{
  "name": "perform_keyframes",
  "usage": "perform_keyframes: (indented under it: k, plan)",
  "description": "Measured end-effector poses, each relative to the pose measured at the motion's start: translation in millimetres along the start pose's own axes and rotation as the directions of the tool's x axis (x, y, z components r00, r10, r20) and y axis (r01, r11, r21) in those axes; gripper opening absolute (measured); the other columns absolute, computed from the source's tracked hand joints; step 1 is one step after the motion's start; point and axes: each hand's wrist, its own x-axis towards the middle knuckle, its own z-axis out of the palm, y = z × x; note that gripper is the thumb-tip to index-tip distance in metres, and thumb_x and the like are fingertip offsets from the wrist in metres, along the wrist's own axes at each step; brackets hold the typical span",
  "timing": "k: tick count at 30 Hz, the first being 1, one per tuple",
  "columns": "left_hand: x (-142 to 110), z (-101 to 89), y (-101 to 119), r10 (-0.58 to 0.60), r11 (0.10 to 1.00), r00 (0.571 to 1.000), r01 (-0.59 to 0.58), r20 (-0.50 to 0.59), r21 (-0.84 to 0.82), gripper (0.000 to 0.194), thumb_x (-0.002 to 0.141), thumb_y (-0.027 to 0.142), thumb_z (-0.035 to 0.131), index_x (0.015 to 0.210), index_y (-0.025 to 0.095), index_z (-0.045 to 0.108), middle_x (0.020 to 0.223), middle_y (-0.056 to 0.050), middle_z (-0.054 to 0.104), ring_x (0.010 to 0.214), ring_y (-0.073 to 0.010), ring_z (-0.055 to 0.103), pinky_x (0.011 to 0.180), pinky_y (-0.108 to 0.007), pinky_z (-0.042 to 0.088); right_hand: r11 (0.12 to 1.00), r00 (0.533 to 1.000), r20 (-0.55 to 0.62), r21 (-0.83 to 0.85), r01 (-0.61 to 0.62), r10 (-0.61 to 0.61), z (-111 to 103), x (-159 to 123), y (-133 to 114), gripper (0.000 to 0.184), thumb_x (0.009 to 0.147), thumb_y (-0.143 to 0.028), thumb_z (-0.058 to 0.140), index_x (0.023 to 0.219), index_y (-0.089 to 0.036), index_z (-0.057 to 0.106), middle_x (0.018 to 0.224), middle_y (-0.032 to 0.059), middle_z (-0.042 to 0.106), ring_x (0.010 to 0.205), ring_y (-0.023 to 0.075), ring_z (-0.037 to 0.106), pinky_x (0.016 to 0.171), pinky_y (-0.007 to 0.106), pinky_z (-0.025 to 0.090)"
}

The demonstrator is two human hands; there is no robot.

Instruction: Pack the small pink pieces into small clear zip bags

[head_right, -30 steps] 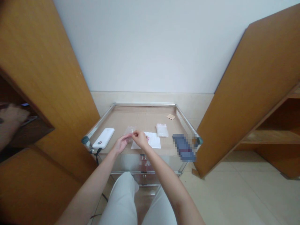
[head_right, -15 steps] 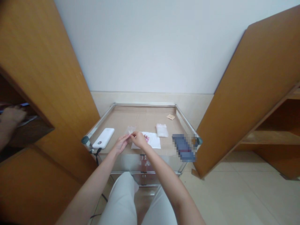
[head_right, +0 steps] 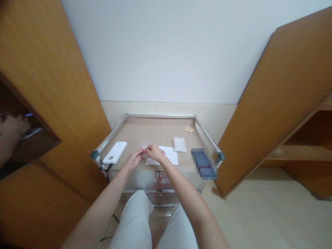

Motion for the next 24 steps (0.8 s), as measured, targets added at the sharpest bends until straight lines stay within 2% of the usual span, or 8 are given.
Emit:
perform_keyframes:
  k: [5, 10, 17, 24]
  plan:
    - [-1.0, 0.6, 1.8, -0.005, 1.000, 1.000, 0.005, 0.022, 0.003, 0.005, 0.056, 0.016, 0.063, 0.058, 0.011, 0.064, 0.064, -0.005, 0.063, 0.063, -0.0119, 0.055, 0.064, -0.024, 0.039, 0.999, 1.000, 0.026, -0.049, 0.006, -0.005, -2.5, 0.4, 1.2, 0.025, 0.072, -0.021, 0.041, 0.064, -0.009, 0.062, 0.049, 0.0007, 0.055, 0.042, 0.0058, 0.044, 0.044, 0.017, 0.030]
    - [-4.6, 3.5, 4.6, -0.010, 0.999, 0.998, 0.007, 0.066, 0.038, 0.009, 0.056, 0.019, 0.064, 0.061, 0.012, 0.064, 0.067, -0.005, 0.064, 0.064, -0.0110, 0.054, 0.063, -0.022, 0.038, 0.978, 0.999, 0.024, -0.205, 0.033, -0.029, -3.3, -0.7, -1.9, 0.027, 0.073, -0.021, 0.041, 0.062, -0.009, 0.063, 0.049, 0.0022, 0.057, 0.042, 0.0059, 0.044, 0.044, 0.017, 0.028]
    - [-2.0, 1.0, 0.8, -0.020, 0.995, 0.997, 0.013, 0.074, 0.094, 0.015, 0.054, 0.021, 0.066, 0.066, 0.012, 0.064, 0.066, -0.003, 0.062, 0.062, -0.0089, 0.051, 0.062, -0.021, 0.035, 0.888, 0.997, -0.031, -0.456, 0.055, -0.077, -1.0, -1.3, -11.7, 0.025, 0.073, -0.020, 0.041, 0.070, -0.010, 0.064, 0.068, 0.0093, 0.065, 0.055, 0.0106, 0.052, 0.049, 0.019, 0.029]
    - [-0.8, 2.4, -1.1, 0.005, 0.997, 0.999, -0.008, 0.033, 0.081, 0.017, 0.050, 0.025, 0.069, 0.060, 0.012, 0.061, 0.059, 0.000, 0.059, 0.058, -0.0079, 0.049, 0.058, -0.021, 0.034, 0.806, 1.000, -0.030, -0.591, -0.018, 0.000, -0.4, -5.4, -24.6, 0.028, 0.076, -0.025, 0.038, 0.080, -0.011, 0.062, 0.078, 0.0133, 0.064, 0.070, 0.0168, 0.059, 0.056, 0.021, 0.036]
